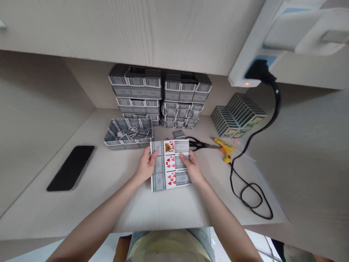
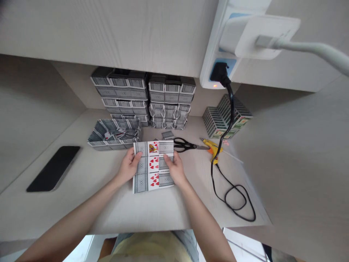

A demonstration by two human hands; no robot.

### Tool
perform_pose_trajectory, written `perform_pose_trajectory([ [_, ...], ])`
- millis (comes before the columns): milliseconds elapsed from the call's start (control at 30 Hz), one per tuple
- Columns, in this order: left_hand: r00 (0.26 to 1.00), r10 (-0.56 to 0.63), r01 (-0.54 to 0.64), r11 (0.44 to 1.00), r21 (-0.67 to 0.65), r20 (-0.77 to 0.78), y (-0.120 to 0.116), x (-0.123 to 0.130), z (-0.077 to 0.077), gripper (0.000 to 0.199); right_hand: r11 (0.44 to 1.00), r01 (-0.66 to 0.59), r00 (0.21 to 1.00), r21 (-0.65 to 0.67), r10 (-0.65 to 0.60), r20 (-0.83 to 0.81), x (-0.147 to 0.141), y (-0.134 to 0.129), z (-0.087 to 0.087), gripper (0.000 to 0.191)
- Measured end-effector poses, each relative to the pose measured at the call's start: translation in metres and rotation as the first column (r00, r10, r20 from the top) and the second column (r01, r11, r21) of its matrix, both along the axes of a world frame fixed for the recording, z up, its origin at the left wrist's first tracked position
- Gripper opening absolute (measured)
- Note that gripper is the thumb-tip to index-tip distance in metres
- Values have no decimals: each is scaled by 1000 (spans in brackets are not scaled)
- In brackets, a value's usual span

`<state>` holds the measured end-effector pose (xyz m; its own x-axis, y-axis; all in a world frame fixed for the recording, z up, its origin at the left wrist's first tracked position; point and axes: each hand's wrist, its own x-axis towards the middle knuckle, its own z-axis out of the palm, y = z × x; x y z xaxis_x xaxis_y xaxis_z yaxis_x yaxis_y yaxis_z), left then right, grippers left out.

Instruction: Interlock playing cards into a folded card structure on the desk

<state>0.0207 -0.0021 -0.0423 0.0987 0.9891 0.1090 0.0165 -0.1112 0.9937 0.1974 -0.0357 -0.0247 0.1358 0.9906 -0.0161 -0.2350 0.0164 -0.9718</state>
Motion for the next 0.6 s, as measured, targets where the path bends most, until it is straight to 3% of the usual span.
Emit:
perform_pose_trajectory([
  [133, 1000, -20, 21, 1000, 22, -14, 0, -1, 2, 27, 1000, 13, 999, -4, -13, 44, 1, 1, -1, 35],
  [267, 998, -61, 61, 998, 2, -1, 0, 0, 7, 24, 999, 52, 978, 7, -53, 202, 5, 1, -2, 31],
  [600, 995, -87, 90, 993, -74, 43, 2, 1, 6, 28, 1000, -20, 947, -4, 21, 321, 8, 3, -6, 32],
])
